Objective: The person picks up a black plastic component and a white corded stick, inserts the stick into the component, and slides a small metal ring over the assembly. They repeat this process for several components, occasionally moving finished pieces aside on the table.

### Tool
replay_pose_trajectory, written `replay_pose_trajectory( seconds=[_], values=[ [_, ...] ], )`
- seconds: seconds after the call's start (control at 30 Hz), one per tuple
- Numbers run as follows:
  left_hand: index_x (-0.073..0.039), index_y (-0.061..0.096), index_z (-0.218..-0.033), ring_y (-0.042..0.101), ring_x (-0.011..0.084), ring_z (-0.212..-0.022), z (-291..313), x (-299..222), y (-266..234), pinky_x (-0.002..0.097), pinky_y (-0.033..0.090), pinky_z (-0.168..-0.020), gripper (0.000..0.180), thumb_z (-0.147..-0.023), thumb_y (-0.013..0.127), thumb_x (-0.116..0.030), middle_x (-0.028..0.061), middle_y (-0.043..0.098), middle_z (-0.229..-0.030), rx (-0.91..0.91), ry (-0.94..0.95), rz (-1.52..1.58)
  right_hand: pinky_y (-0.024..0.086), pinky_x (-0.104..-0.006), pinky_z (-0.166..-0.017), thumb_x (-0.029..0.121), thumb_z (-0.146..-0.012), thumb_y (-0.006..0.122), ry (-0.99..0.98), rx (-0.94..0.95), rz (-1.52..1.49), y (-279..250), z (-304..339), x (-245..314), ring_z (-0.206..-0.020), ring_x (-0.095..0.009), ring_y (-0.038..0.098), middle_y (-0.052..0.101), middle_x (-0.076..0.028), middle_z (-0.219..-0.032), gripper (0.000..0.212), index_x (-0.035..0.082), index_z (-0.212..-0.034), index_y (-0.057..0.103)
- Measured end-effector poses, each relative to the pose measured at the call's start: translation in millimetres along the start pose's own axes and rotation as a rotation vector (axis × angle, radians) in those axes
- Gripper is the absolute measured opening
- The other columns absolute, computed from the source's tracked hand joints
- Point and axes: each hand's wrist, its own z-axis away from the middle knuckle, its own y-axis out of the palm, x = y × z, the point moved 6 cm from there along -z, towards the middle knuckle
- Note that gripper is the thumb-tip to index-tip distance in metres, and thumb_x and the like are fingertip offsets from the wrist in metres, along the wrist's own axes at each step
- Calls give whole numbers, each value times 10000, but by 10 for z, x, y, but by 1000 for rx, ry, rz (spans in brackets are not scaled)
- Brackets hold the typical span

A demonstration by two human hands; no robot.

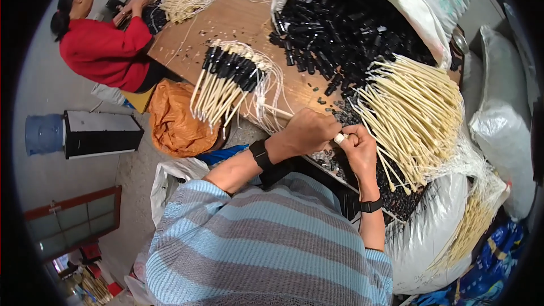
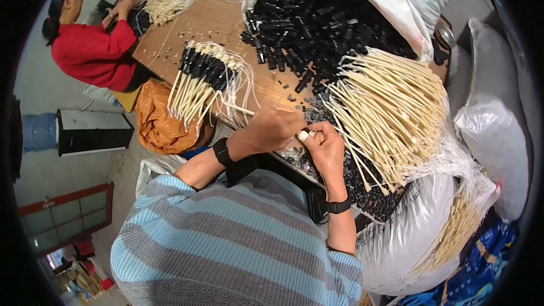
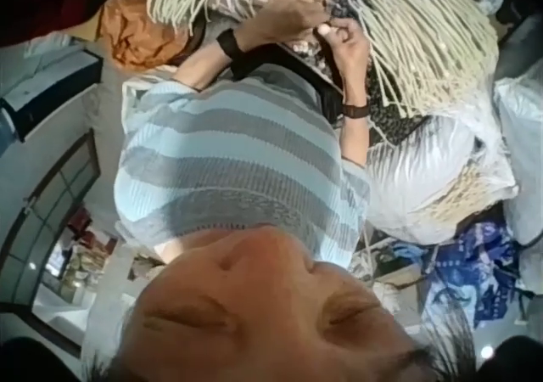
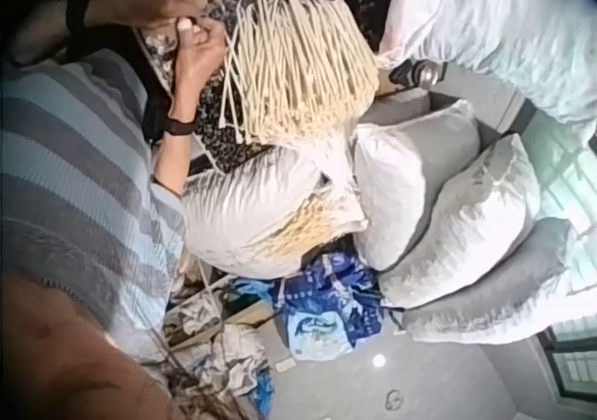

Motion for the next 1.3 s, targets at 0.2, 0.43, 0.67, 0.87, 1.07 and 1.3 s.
replay_pose_trajectory(
  seconds=[0.2, 0.43, 0.67, 0.87, 1.07, 1.3],
  values=[
    [-99, 611, -814, 626, 232, -682, 236, 270, -325, 371, 478, -615, 130, -699, 664, -124, 41, 597, -729, -181, -226, 10, 349, -204, -485, 69, -807, 742, -347, -105, 104, 277, -57, 304, -572, -45, 465, 555, 30, -673, 285, 8, -1062, 631],
    [-70, 629, -883, 479, 319, -1137, 765, 1343, -1236, 510, 247, -1061, 271, -631, 644, -169, 108, 603, -1094, -457, -506, -573, 527, -291, -690, 68, -840, 666, -493, -229, 417, 225, -92, 424, -834, -234, 674, 687, -119, -1022, 267, 30, -1104, 662],
    [-52, 664, -1022, 605, 317, -908, 356, 1046, -781, 399, 481, -809, 353, -670, 633, -49, 129, 656, -943, -479, -249, 31, 505, -368, -735, 103, -766, 715, -459, -132, 642, 149, 26, 243, -830, -330, 654, 692, -153, -917, 196, 20, -942, 698],
    [-81, 705, -937, 635, 308, -857, -309, 969, 212, 423, 515, -735, 254, -685, 681, -108, 127, 666, -932, -186, -299, 16, 455, -383, -568, 90, -720, 752, -390, -450, 955, -602, 167, 198, -644, -302, 609, 630, -123, -736, 142, 56, -840, 684],
    [-83, 631, -809, 624, 340, -777, -358, 1060, 525, 449, 468, -628, 128, -687, 668, -100, 115, 611, -797, -60, -430, -26, 450, -407, -595, 64, -680, 746, -263, -394, 1103, -805, 239, -18, -691, -330, 603, 619, -125, -744, 144, 54, -776, 638],
    [-78, 627, -1043, 643, 280, -815, -73, 893, 200, 355, 499, -741, 338, -712, 592, -25, 119, 648, -916, -26, -669, 328, 406, -369, -639, 55, -746, 711, -706, -408, 974, -618, 299, 456, -686, -259, 537, 535, -65, -708, 132, 86, -847, 633]
  ],
)
